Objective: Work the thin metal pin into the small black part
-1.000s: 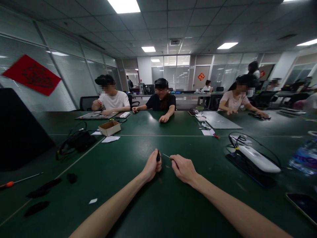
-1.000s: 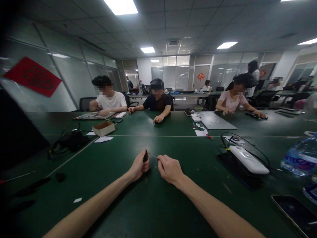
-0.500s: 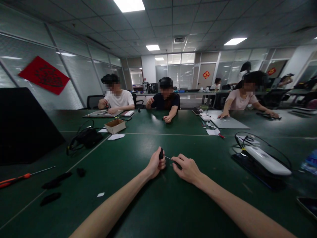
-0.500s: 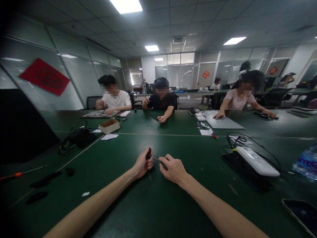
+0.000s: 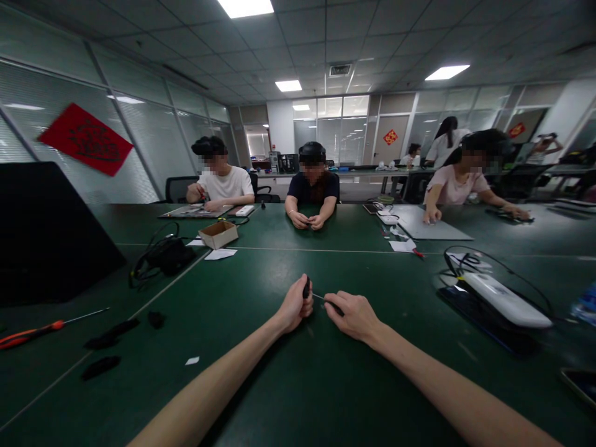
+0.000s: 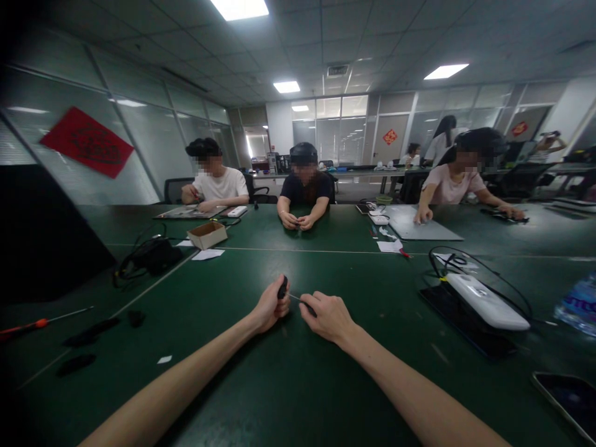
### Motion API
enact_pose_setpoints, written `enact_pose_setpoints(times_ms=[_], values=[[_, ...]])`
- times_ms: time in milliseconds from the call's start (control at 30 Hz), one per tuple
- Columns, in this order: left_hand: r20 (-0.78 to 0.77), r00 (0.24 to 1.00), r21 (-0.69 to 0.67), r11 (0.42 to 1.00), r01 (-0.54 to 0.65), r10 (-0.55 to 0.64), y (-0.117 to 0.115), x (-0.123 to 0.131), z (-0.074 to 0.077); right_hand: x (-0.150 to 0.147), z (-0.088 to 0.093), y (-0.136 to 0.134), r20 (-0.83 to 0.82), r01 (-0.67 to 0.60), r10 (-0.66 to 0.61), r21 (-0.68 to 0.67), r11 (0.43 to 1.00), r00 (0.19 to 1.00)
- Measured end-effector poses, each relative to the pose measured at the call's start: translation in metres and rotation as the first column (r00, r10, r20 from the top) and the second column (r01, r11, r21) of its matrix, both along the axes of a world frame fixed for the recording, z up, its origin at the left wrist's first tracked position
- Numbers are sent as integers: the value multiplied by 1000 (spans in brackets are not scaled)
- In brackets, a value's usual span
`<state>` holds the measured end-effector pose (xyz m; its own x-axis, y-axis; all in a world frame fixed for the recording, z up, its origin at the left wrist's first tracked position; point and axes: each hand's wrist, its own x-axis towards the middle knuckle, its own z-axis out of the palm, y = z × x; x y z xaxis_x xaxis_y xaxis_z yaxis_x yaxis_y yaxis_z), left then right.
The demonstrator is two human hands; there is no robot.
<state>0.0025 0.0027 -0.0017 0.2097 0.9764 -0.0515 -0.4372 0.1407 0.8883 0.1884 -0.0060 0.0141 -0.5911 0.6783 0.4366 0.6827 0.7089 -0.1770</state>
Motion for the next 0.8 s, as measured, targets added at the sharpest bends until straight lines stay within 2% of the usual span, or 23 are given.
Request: enact_pose_setpoints(times_ms=[400, 800], values=[[-87, 995, 74, 996, -48, 54, 0, 2, -8, 3, -3, 2, -1, -68, 68, -58, 996, 998], [-183, 974, 171, 980, -104, 136, -2, 4, -10, 3, -5, 1, 23, -52, 53, -11, 999, 998]])
